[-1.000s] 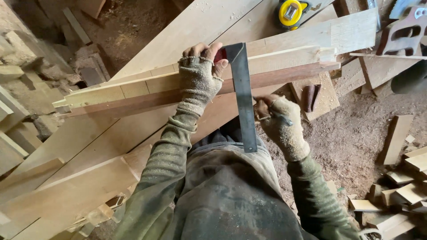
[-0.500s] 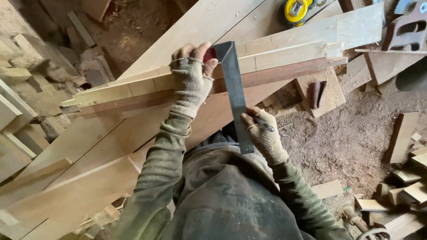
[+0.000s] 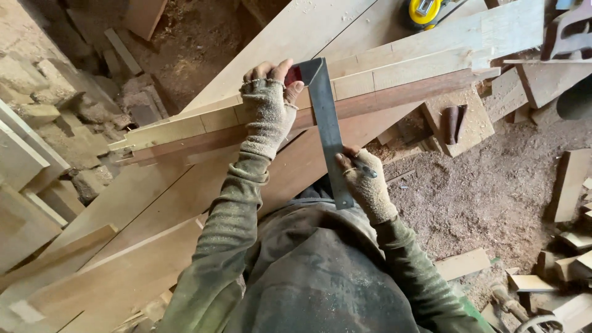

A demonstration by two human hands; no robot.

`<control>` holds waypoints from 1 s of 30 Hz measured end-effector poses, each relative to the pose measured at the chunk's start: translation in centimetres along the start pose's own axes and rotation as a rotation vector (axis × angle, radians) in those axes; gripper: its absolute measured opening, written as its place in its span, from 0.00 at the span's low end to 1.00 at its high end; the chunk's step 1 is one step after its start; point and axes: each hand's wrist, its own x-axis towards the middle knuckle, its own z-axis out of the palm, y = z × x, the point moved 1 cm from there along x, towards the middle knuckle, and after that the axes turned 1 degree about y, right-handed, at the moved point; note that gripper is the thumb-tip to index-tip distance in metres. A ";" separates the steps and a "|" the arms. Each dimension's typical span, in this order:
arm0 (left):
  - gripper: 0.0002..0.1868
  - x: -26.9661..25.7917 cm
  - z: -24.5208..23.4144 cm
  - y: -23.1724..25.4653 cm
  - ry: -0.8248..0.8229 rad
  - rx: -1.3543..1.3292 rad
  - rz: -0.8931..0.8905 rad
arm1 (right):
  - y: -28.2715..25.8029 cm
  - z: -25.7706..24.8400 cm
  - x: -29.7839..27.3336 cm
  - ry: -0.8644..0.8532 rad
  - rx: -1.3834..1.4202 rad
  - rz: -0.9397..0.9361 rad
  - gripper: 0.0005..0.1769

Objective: The person uses a try square and pencil to mark straight lines on a wooden plank. They repeatedly position the square, draw lines, and reposition the plank to continue marking along its length.

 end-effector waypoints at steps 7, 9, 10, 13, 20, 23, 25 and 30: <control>0.22 -0.4 1.0 -0.9 0.024 -0.021 0.052 | 1.6 0.4 -0.6 0.027 0.192 0.159 0.09; 0.22 -0.4 1.0 -0.9 0.015 -0.018 0.063 | 1.5 0.4 -0.6 0.032 0.194 0.167 0.09; 0.22 -0.5 1.2 -0.9 0.019 -0.013 0.056 | 1.1 0.2 -0.6 0.025 0.182 0.167 0.09; 0.22 -0.5 1.0 -0.8 0.010 -0.012 0.048 | 1.0 0.1 -0.4 0.026 0.167 0.158 0.10; 0.22 -0.5 1.5 -0.9 0.037 -0.021 0.055 | 0.5 -0.1 -0.4 0.054 0.192 0.164 0.08; 0.22 -0.5 1.5 -1.0 0.032 -0.019 0.060 | 0.2 -0.1 -0.4 0.061 0.183 0.167 0.09; 0.22 -0.4 1.1 -0.7 0.027 -0.018 0.065 | 0.5 0.0 -0.5 0.061 0.170 0.170 0.10; 0.21 -0.2 0.8 -0.4 0.047 -0.014 0.078 | 0.5 -1.4 -0.9 0.042 0.014 0.164 0.14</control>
